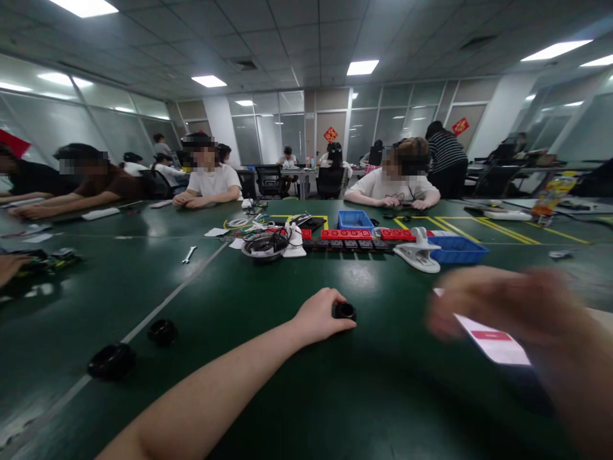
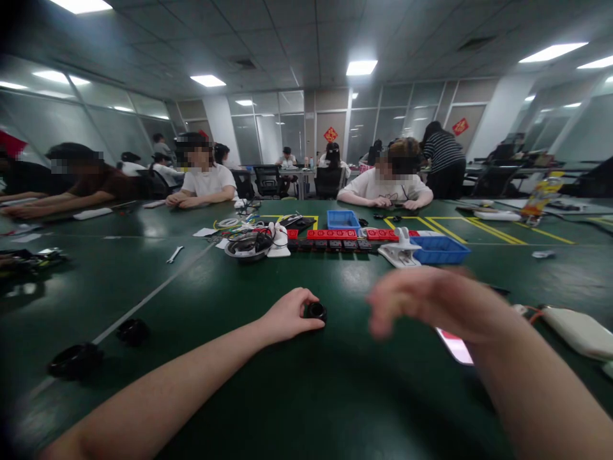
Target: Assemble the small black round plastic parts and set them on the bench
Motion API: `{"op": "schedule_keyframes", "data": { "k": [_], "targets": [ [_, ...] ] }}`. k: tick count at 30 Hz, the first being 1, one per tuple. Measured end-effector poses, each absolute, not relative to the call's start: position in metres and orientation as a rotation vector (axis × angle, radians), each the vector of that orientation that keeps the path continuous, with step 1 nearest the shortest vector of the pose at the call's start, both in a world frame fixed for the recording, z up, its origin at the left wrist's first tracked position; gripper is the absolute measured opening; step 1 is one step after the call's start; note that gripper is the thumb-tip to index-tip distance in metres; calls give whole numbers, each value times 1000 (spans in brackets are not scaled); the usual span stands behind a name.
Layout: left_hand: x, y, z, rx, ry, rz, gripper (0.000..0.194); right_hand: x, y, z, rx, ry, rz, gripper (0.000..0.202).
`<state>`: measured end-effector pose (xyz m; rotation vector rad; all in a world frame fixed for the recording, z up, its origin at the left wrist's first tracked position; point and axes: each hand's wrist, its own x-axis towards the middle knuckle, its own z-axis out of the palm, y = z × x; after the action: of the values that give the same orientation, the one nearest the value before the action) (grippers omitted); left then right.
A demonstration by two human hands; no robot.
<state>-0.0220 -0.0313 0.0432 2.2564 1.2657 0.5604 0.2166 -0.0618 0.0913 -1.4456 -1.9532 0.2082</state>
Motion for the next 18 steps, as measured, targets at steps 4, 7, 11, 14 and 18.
{"op": "schedule_keyframes", "data": {
  "k": [4, 7, 11, 14, 18],
  "targets": [
    [-23, -32, 52, 2315, 1257, 555, 51, 189, -56, 97, -1387, -1907, 518, 47],
    [-24, -40, 70, 2373, 1219, 754, 76, 166, -66, 104, -1015, -1674, 1135, 41],
    [-18, -64, 88, 2102, 703, 674, 57, 145, -94, 110, -565, -1308, 1653, 42],
    [-6, -84, 80, 1629, 365, 506, 44, 134, -108, 106, -412, -1172, 1923, 47],
    [13, -101, 49, 1274, 446, 611, 39, 124, -115, 89, -424, -1112, 1999, 43]
  ]
}}
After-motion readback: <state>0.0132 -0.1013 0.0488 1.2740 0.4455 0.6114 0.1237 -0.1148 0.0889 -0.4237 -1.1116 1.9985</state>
